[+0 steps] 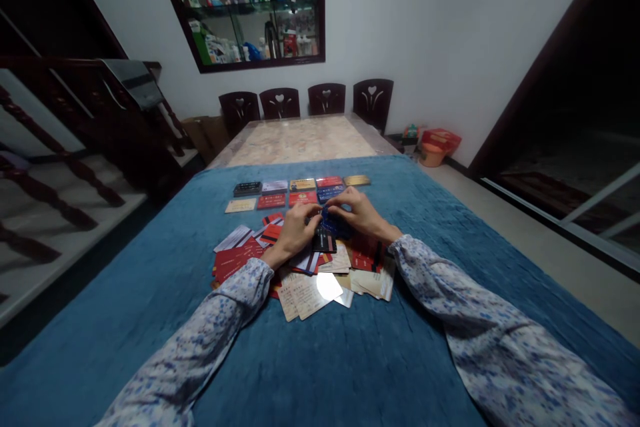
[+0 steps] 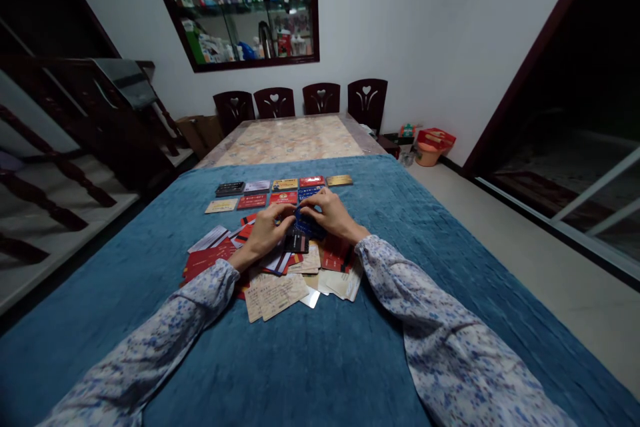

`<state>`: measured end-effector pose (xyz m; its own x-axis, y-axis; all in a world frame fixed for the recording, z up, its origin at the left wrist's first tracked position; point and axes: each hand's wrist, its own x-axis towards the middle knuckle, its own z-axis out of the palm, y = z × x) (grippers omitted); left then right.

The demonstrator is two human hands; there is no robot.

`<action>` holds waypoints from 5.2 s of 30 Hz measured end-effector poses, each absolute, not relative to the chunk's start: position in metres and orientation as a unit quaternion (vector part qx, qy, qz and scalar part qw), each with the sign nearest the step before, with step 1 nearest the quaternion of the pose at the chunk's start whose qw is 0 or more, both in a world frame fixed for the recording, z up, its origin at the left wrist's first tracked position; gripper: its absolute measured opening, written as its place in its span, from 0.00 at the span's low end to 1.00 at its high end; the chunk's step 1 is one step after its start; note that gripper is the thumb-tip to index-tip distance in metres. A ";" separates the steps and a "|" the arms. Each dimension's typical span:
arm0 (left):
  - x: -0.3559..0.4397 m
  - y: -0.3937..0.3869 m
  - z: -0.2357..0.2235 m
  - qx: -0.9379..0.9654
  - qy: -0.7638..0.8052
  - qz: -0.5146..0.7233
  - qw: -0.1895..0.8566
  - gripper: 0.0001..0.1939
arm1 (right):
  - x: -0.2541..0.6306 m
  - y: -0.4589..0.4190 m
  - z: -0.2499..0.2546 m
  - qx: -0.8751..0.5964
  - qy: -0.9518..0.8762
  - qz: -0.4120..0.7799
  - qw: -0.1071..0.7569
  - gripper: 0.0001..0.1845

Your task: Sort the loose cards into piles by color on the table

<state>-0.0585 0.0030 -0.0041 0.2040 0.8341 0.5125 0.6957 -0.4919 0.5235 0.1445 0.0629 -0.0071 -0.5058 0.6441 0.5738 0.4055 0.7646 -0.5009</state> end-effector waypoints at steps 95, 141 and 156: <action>-0.083 0.021 -0.001 0.839 0.509 0.184 0.054 0.19 | 0.174 0.073 0.001 -0.334 -0.931 0.031 0.141 0.28; -0.054 0.115 0.017 0.829 0.557 0.048 0.010 0.16 | 0.173 0.167 -0.011 -0.377 -0.919 0.027 0.114 0.24; -0.052 0.111 0.024 0.832 0.555 -0.002 0.018 0.18 | 0.176 0.172 -0.019 -0.375 -0.907 0.094 0.168 0.23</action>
<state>-0.0523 0.1112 0.0236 0.3843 0.9229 -0.0229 0.9230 -0.3837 0.0270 0.1762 0.1718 -0.0187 -0.6623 0.7116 0.2345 0.6487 0.7013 -0.2956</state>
